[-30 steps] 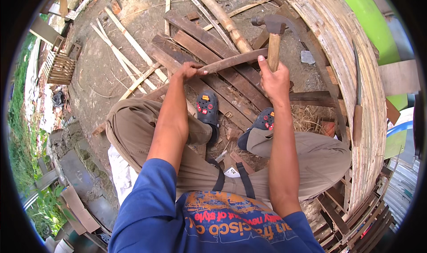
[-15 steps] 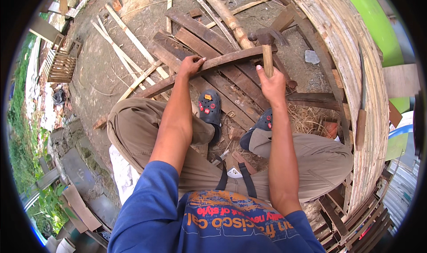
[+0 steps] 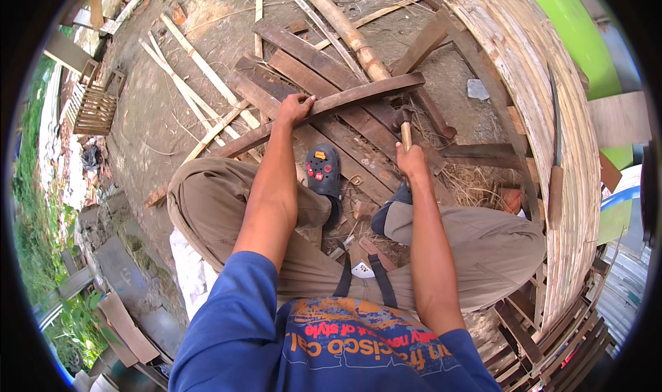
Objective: The person sits on the ground and uses a hammer to strike a metal tool, then rubs the tool's edge against a wooden surface to sharpen it. The person repeatedly strikes and rubs the tool, adjusting its position as needed.
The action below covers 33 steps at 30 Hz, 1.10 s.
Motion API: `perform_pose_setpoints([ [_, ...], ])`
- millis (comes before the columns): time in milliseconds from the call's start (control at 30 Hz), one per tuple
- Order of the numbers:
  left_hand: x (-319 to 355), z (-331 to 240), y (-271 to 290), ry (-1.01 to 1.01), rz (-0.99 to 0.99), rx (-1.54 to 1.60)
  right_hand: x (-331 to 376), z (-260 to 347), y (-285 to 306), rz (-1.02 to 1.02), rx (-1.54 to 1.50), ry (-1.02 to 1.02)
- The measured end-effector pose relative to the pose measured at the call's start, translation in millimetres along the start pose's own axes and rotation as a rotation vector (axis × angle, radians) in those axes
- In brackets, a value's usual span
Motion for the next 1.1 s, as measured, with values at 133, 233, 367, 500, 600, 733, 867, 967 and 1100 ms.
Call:
perform_pose_setpoints([
  [133, 2, -4, -5, 0.030, 0.055, -0.196, -13, -17, -26, 0.036, -0.016, 0.000],
  [233, 26, -20, -9, -0.003, 0.082, -0.413, -19, -32, -48, 0.033, -0.206, 0.001],
  [367, 40, -11, -19, 0.009, 0.071, -0.451, -11, -36, -56, 0.140, -0.268, -0.098],
  [500, 59, -7, -36, -0.067, -0.041, -0.429, -8, -57, -61, 0.095, -0.401, 0.000],
  [600, 80, -5, -51, -0.206, -0.164, -0.428, 1, -58, -61, 0.153, -0.744, -0.148],
  [733, 76, -10, -55, -0.097, -0.083, -0.415, -8, -41, -31, 0.220, -1.153, -0.314],
  [867, 86, -25, -66, -0.152, -0.105, -0.361, -14, -31, -8, 0.053, -1.435, -0.425],
  [967, 88, -37, -70, -0.032, -0.015, -0.451, -12, -38, -4, -0.079, -1.332, -0.401],
  [1100, 95, -48, -67, 0.026, -0.059, -0.531, -10, -35, -21, -0.033, -1.084, -0.275],
])
Point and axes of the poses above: each hand's wrist, its own x-axis away from the middle knuckle, its own y-axis out of the back of the hand, z = x × y, the point moved 6 cm from there along -x, towards the middle knuckle, and after that the axes turned 15 degrees about y, right-handed, at the moved point
